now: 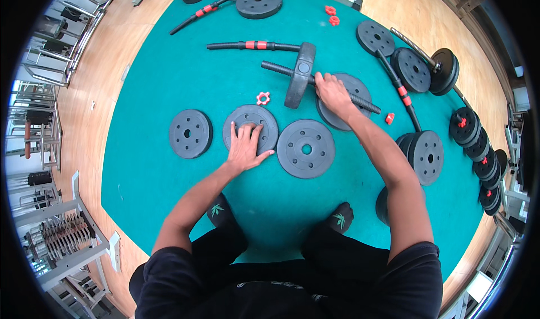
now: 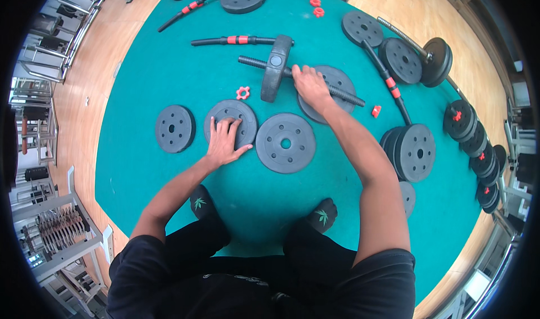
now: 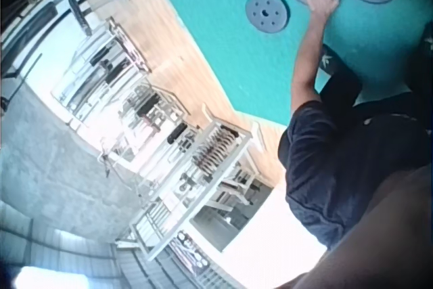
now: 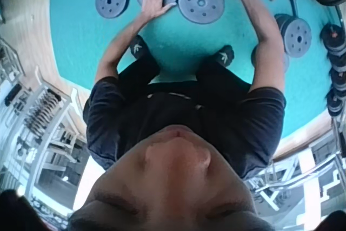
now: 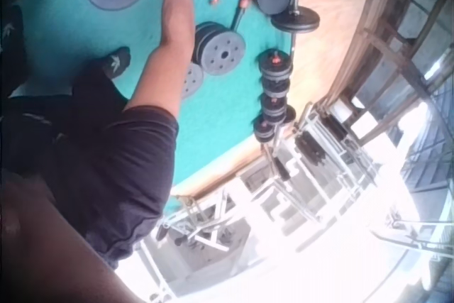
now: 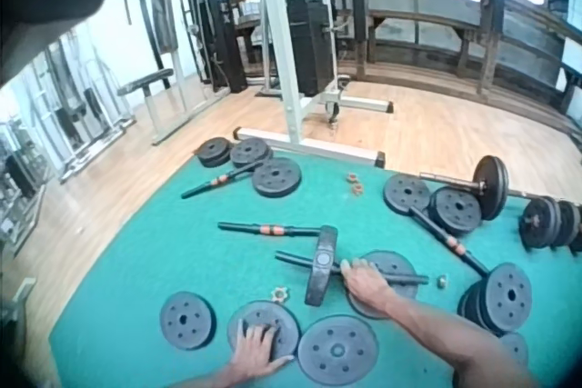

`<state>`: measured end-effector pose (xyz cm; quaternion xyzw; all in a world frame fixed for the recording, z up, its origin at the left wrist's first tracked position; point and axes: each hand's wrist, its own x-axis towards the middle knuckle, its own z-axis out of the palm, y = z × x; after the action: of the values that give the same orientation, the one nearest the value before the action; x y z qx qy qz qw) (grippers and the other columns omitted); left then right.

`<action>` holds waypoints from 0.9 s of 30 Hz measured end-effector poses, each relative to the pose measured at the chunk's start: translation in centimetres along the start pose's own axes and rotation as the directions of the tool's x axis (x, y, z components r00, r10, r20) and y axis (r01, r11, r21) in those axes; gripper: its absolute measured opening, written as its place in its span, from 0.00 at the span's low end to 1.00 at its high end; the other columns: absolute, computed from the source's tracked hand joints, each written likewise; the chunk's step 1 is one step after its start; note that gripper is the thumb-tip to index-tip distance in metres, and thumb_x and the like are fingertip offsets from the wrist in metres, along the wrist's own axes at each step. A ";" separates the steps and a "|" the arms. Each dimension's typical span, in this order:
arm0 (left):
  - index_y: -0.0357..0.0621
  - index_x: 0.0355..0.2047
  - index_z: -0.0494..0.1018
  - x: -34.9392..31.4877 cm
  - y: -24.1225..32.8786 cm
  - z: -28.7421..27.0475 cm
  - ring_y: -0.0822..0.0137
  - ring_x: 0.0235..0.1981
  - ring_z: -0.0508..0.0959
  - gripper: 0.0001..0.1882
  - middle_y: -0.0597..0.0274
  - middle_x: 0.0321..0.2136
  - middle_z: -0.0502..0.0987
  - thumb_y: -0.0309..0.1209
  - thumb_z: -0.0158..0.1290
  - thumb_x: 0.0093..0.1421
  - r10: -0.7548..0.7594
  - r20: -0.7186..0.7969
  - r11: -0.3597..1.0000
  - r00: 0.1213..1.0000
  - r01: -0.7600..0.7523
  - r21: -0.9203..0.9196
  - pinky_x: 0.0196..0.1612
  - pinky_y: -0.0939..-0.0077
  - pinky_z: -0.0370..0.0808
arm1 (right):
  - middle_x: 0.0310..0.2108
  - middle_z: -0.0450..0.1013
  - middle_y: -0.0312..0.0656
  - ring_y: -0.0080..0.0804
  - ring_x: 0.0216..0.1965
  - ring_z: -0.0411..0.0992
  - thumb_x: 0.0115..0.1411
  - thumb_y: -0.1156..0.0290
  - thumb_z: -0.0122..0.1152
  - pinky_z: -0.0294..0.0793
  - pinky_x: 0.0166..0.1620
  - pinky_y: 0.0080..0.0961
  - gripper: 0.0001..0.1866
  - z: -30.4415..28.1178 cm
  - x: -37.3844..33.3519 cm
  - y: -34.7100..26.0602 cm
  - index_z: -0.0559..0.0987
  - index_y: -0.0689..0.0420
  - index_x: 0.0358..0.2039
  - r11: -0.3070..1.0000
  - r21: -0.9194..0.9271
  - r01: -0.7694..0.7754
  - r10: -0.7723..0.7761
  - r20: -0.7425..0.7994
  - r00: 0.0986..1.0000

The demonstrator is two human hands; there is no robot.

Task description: The person organizes weight plates on a gym mat and then slides plates onto a dumbbell bar before securing them with a red collar.

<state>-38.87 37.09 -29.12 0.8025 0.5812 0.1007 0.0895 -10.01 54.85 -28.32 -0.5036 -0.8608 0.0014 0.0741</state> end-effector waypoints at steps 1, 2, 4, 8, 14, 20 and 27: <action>0.39 0.61 0.60 0.3 0.0 0.4 0.49 0.60 0.62 0.44 0.50 0.55 0.63 0.57 0.57 0.54 -0.012 -0.031 1.000 0.999 0.011 -0.022 0.66 0.28 0.43 | 0.35 0.72 0.47 0.47 0.40 0.75 0.63 0.70 0.51 0.76 0.41 0.45 0.07 -0.1 0.1 0.2 0.68 0.55 0.40 1.000 -0.012 0.008 -0.008 -0.006 1.000; 0.40 0.61 0.60 0.7 0.1 0.6 0.49 0.60 0.63 0.42 0.51 0.55 0.64 0.55 0.58 0.55 -0.021 -0.059 0.999 0.998 0.019 -0.045 0.65 0.28 0.43 | 0.35 0.71 0.47 0.47 0.40 0.75 0.63 0.71 0.50 0.76 0.41 0.45 0.06 -0.2 0.0 0.3 0.68 0.55 0.40 1.000 -0.023 0.012 -0.012 -0.011 1.000; 0.45 0.62 0.62 3.3 0.5 0.4 0.51 0.62 0.63 0.36 0.51 0.57 0.65 0.50 0.57 0.58 -0.182 -0.097 0.983 0.979 0.178 -0.048 0.64 0.25 0.44 | 0.34 0.71 0.47 0.47 0.40 0.75 0.63 0.71 0.50 0.76 0.40 0.45 0.06 -0.2 0.0 0.5 0.68 0.55 0.40 0.999 -0.033 0.022 -0.023 -0.020 1.000; 0.55 0.62 0.64 8.5 0.3 0.2 0.53 0.62 0.65 0.33 0.53 0.56 0.69 0.47 0.58 0.58 -0.446 0.032 0.892 0.894 0.447 -0.064 0.63 0.20 0.43 | 0.34 0.71 0.47 0.46 0.39 0.75 0.62 0.72 0.50 0.76 0.39 0.45 0.07 0.1 0.0 0.5 0.68 0.54 0.41 0.998 -0.059 0.021 -0.023 -0.019 1.000; 0.53 0.52 0.72 10.7 0.8 1.2 0.55 0.53 0.73 0.24 0.56 0.45 0.78 0.43 0.58 0.55 -0.402 0.071 0.913 0.913 0.405 -0.049 0.62 0.17 0.41 | 0.35 0.72 0.47 0.46 0.40 0.75 0.62 0.73 0.50 0.76 0.39 0.44 0.07 -0.3 0.3 0.2 0.68 0.54 0.41 0.996 -0.088 0.024 -0.025 -0.013 1.000; 0.42 0.33 0.79 8.7 5.1 0.6 0.55 0.38 0.80 0.19 0.52 0.29 0.81 0.46 0.56 0.53 -0.164 0.023 0.975 0.986 0.165 -0.150 0.63 0.36 0.54 | 0.36 0.72 0.48 0.47 0.41 0.76 0.62 0.72 0.50 0.76 0.40 0.45 0.08 -0.2 0.2 0.3 0.68 0.54 0.42 0.997 -0.072 -0.004 0.004 -0.001 1.000; 0.35 0.53 0.71 7.6 11.7 -0.1 0.50 0.33 0.82 0.27 0.52 0.35 0.82 0.40 0.57 0.59 -0.163 0.281 0.576 0.946 0.322 -0.752 0.45 0.54 0.74 | 0.37 0.73 0.49 0.47 0.42 0.76 0.62 0.72 0.51 0.77 0.40 0.44 0.08 -0.3 0.5 0.2 0.68 0.55 0.42 0.996 -0.086 -0.001 0.002 0.003 1.000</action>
<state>-25.85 40.68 -25.54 0.5987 0.5709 0.2594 0.4984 -10.07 55.34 -28.02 -0.5070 -0.8597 -0.0350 0.0512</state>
